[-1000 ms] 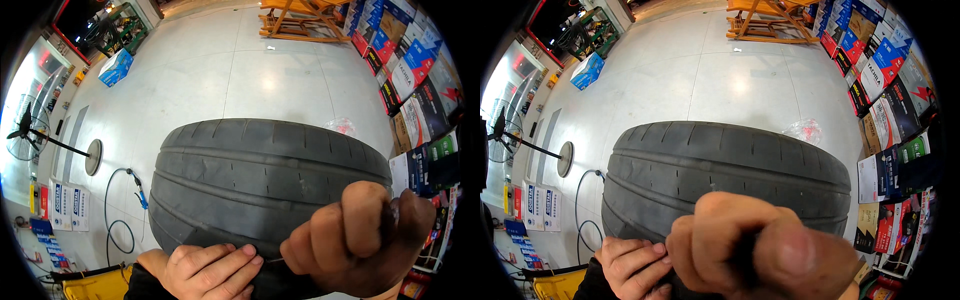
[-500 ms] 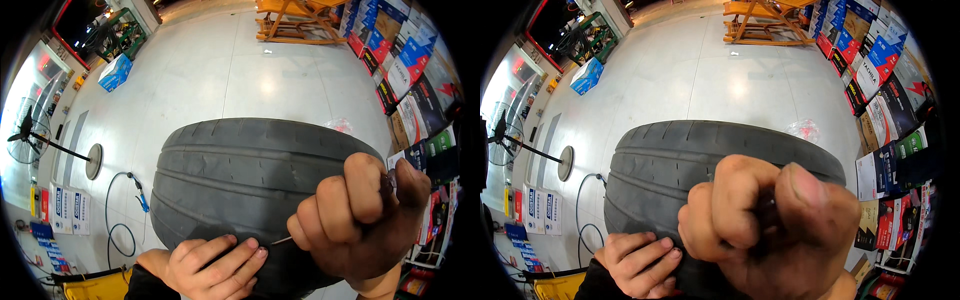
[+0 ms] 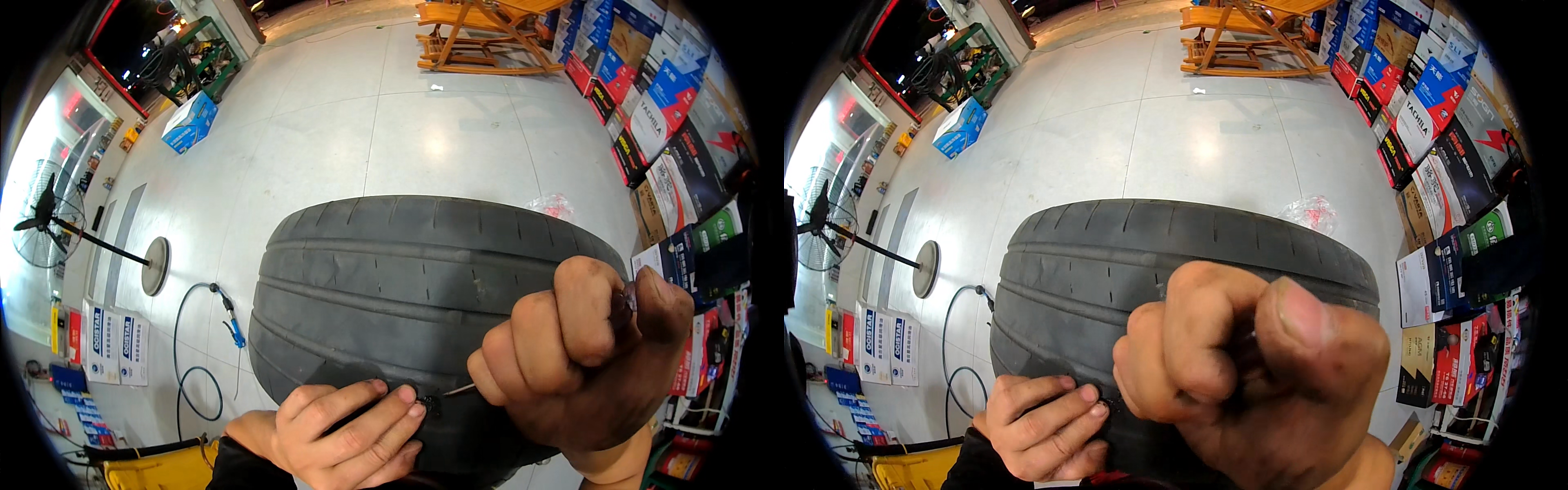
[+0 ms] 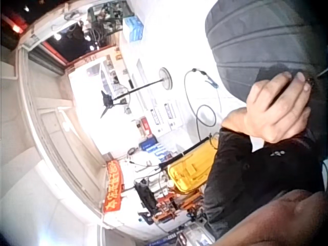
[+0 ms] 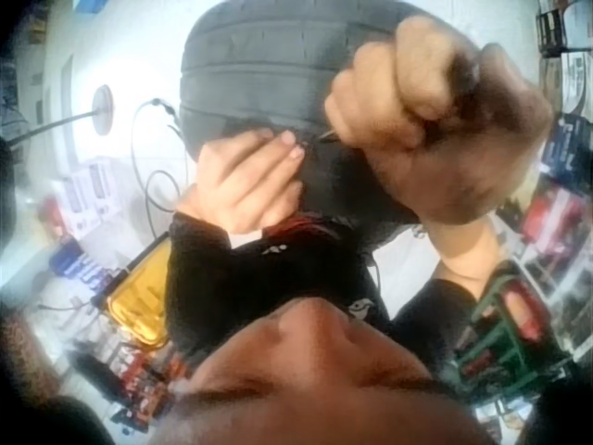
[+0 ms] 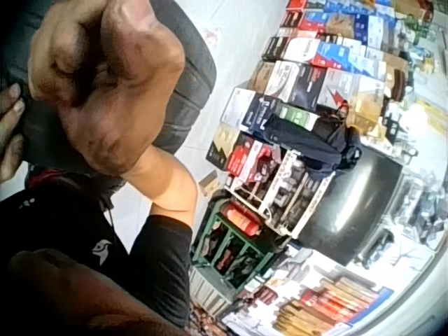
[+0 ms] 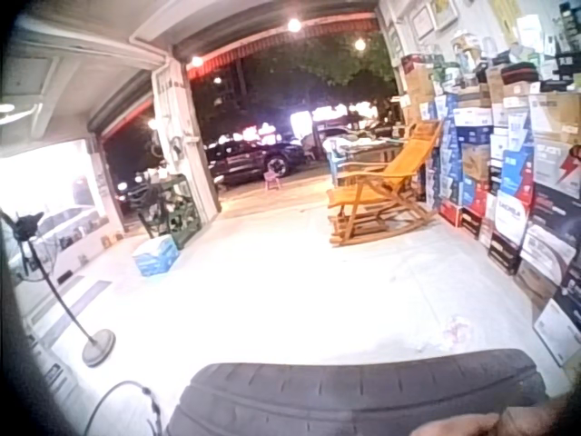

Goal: The person removes a tire from a rim, rolls it into the shop, and prepares a blue sealant in a cup. They then use a tire plug tool to insert a plug into a puncture on the tire tread, repeatedly working the tool to seat the plug.

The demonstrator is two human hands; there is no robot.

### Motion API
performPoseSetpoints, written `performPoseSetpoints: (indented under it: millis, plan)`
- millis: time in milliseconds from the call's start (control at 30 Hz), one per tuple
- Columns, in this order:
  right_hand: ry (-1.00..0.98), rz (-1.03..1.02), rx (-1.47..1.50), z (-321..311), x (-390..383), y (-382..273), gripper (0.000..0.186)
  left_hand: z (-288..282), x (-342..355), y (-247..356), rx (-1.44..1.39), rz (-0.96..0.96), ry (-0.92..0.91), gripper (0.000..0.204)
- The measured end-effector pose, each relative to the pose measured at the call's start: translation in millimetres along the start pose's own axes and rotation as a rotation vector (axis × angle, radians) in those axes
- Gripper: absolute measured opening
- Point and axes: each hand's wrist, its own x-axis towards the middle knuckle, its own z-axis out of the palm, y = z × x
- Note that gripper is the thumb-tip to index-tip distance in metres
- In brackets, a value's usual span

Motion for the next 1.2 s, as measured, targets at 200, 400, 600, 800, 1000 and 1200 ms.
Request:
performPoseSetpoints:
  millis: [200,400,600,800,1000,1200]
  plan:
    - [0.076,0.054,0.025,6.8,-3.6,3.9,0.051,-12.1,16.9,-3.8,-0.071,0.023,0.081,0.026]
    - [0.032,0.141,-0.066,6.4,-4.0,2.0,0.053,4.4,3.0,-8.8,-0.093,-0.097,0.184,0.019]
    - [-0.021,0.166,-0.134,-2.1,-1.8,4.5,0.053,-13.6,21.8,-6.1,-0.104,0.003,0.060,0.026]
    - [0.100,0.162,-0.165,0.7,-9.6,7.5,0.053,-10.9,18.8,-9.6,-0.099,0.023,0.104,0.019]
    - [0.113,0.183,-0.235,3.3,-5.4,4.8,0.050,-10.6,13.4,-18.3,-0.096,0.054,0.157,0.019]
    - [0.149,0.138,-0.150,9.0,7.8,10.1,0.043,-9.8,3.1,-25.2,-0.092,0.051,0.178,0.018]
